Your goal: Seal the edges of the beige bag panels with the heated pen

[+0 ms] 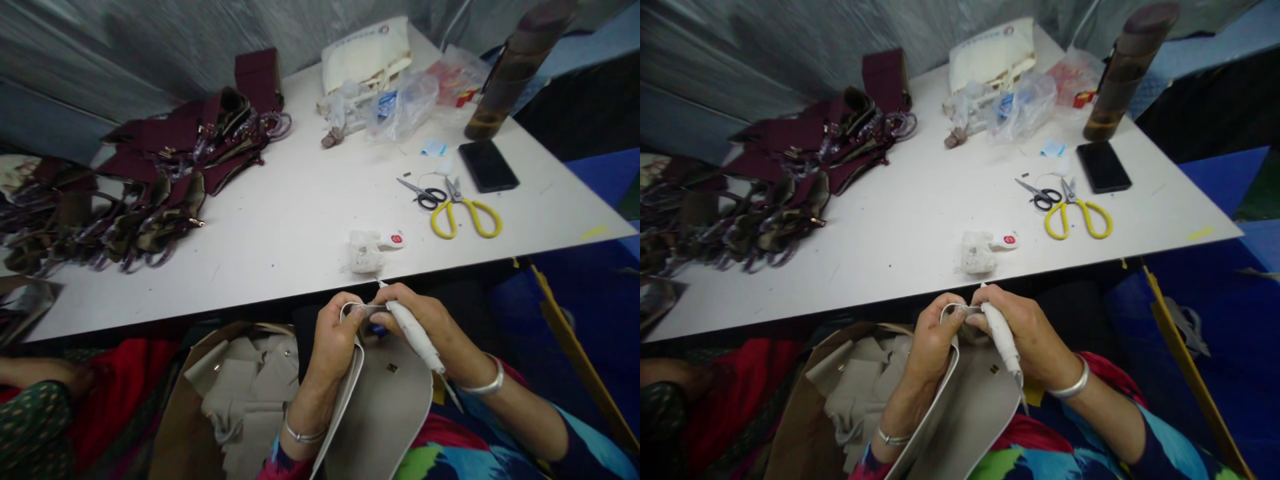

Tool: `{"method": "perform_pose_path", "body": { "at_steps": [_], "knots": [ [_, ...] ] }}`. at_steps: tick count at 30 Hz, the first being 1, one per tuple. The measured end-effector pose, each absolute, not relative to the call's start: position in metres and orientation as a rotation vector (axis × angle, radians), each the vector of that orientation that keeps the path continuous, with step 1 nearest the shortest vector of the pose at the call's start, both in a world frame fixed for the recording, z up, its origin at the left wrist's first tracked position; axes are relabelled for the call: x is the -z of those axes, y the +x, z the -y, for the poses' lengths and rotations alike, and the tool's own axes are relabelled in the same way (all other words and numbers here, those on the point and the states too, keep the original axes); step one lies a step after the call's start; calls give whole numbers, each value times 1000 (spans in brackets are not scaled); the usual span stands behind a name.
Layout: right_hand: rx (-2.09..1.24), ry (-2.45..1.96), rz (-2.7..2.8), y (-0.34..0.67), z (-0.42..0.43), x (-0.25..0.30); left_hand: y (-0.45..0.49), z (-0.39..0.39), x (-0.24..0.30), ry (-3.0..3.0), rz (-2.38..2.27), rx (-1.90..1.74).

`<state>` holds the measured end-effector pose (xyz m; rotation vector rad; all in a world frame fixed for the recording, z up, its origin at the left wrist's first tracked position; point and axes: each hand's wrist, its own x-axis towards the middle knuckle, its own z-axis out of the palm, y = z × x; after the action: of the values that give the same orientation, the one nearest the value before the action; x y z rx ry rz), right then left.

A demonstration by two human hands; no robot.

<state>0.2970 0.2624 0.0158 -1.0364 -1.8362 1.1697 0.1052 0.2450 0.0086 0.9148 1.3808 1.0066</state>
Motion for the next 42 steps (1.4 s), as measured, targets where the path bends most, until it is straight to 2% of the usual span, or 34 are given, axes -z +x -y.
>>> {"method": "perform_pose_path", "body": {
  "at_steps": [12, 19, 25, 32, 39, 42],
  "knots": [
    [-1156, -1142, 1729, 280, -250, -21, 102, -239, -29, 1079, -1456, -995],
    [-837, -1294, 1469, 288, -247, -52, 5, -241, -69, 681, -1451, -1471],
    [-1066, -1068, 1261, 278, -244, -48, -64, -203, -92, 559, -1651, -1857],
    [-1184, -725, 1865, 258, -235, -37, -45, -180, -46, 408, -1844, -2102],
    [-900, -439, 2315, 237, -224, -48, -55, -190, -47, 389, -1911, -2220],
    [-674, -419, 2488, 224, -217, -48, -55, -194, -45, 387, -1936, -2229]
  ]
}}
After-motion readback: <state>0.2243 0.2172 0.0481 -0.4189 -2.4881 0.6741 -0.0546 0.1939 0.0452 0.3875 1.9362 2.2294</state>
